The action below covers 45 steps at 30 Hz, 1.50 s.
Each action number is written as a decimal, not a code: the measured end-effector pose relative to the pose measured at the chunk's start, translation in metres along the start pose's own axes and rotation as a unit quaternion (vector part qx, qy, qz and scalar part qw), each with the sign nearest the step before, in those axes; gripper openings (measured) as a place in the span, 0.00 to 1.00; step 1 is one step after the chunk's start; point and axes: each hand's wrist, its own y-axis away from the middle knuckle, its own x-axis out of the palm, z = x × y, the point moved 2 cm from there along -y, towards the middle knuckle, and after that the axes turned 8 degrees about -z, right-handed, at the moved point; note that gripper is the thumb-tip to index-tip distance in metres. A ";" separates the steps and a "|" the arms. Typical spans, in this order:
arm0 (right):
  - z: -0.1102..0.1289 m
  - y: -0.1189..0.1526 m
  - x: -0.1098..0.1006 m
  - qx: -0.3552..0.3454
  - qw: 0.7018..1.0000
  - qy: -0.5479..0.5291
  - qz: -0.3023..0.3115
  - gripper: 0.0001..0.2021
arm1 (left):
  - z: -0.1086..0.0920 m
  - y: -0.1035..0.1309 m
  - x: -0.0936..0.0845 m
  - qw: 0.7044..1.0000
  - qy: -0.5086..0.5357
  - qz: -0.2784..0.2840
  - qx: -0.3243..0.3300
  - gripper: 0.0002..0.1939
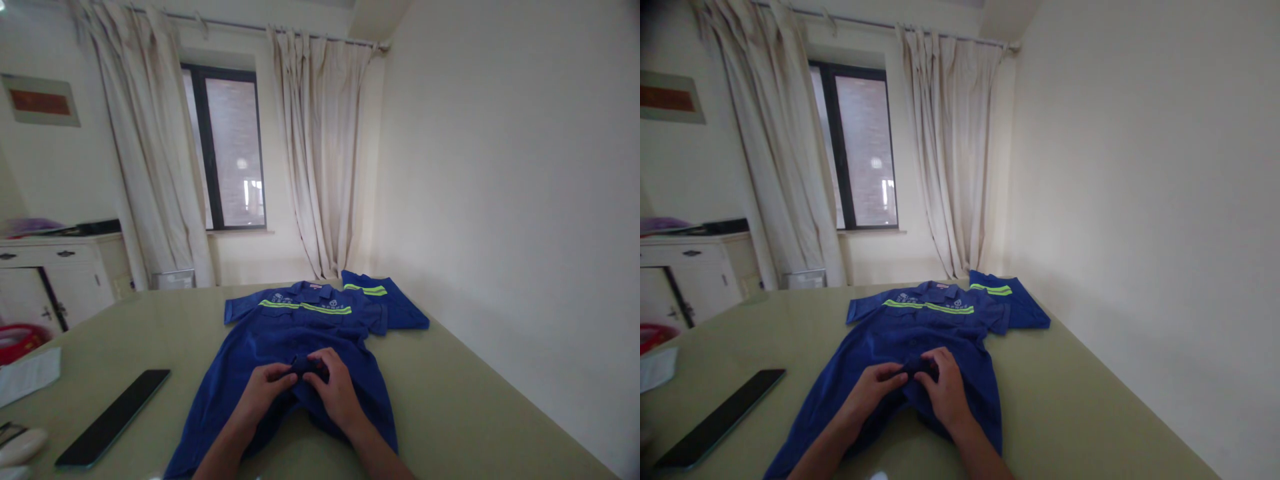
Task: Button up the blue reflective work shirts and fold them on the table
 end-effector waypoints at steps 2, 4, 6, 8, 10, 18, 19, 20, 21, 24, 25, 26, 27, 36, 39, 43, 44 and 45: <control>-0.002 -0.001 -0.001 -0.001 1.000 0.010 -0.007 0.15 | -0.001 0.000 -0.001 1.000 -0.006 0.001 0.005 0.29; -0.003 -0.001 -0.001 -0.003 1.000 0.016 -0.009 0.16 | 0.001 -0.001 -0.002 1.000 -0.014 -0.004 0.011 0.28; -0.004 0.000 -0.001 -0.009 1.000 0.015 -0.004 0.19 | 0.005 -0.002 -0.002 1.000 -0.020 -0.006 0.018 0.28; -0.005 0.001 0.000 -0.016 1.000 0.012 0.008 0.21 | 0.010 -0.004 -0.001 0.999 -0.023 -0.001 0.024 0.27; -0.005 0.003 0.001 -0.024 0.999 0.009 0.023 0.22 | 0.015 -0.006 0.000 0.999 -0.022 -0.003 0.030 0.25; -0.001 0.006 0.002 -0.041 0.998 0.025 0.049 0.15 | 0.013 -0.006 0.003 0.996 -0.037 0.041 0.064 0.19; 0.000 0.006 0.002 -0.040 0.998 0.029 0.043 0.14 | 0.012 -0.005 0.003 0.996 -0.044 0.046 0.064 0.19; 0.001 0.005 0.002 -0.038 0.998 0.034 0.040 0.12 | 0.011 -0.004 0.003 0.995 -0.052 0.051 0.062 0.20; 0.002 0.005 0.002 -0.037 0.998 0.038 0.038 0.11 | 0.011 -0.003 0.004 0.995 -0.060 0.053 0.061 0.20; 0.002 0.005 0.003 -0.034 0.997 0.055 0.042 0.06 | 0.009 -0.002 0.005 0.992 -0.089 0.049 0.068 0.19; 0.002 0.005 0.003 -0.035 0.997 0.060 0.043 0.06 | 0.008 -0.001 0.005 0.991 -0.100 0.046 0.071 0.18; 0.002 0.006 0.004 -0.038 0.996 0.064 0.043 0.05 | 0.008 -0.001 0.005 0.990 -0.110 0.043 0.073 0.18; 0.001 0.006 0.004 -0.041 0.996 0.067 0.043 0.05 | 0.007 0.000 0.006 0.989 -0.119 0.043 0.075 0.17; 0.003 0.007 0.005 -0.054 0.993 0.090 0.053 0.07 | 0.000 0.002 0.007 0.979 -0.169 0.047 0.103 0.16; 0.004 0.007 0.005 -0.063 0.991 0.100 0.059 0.08 | -0.001 0.003 0.008 0.977 -0.174 0.042 0.114 0.15; 0.004 0.008 0.005 -0.070 0.989 0.114 0.061 0.07 | 0.001 0.003 0.008 0.973 -0.189 0.042 0.126 0.15; 0.004 0.008 0.005 -0.070 0.989 0.118 0.062 0.07 | 0.001 0.003 0.007 0.972 -0.191 0.040 0.129 0.15; 0.004 0.008 0.006 -0.070 0.988 0.121 0.063 0.07 | 0.002 0.003 0.007 0.972 -0.194 0.034 0.130 0.15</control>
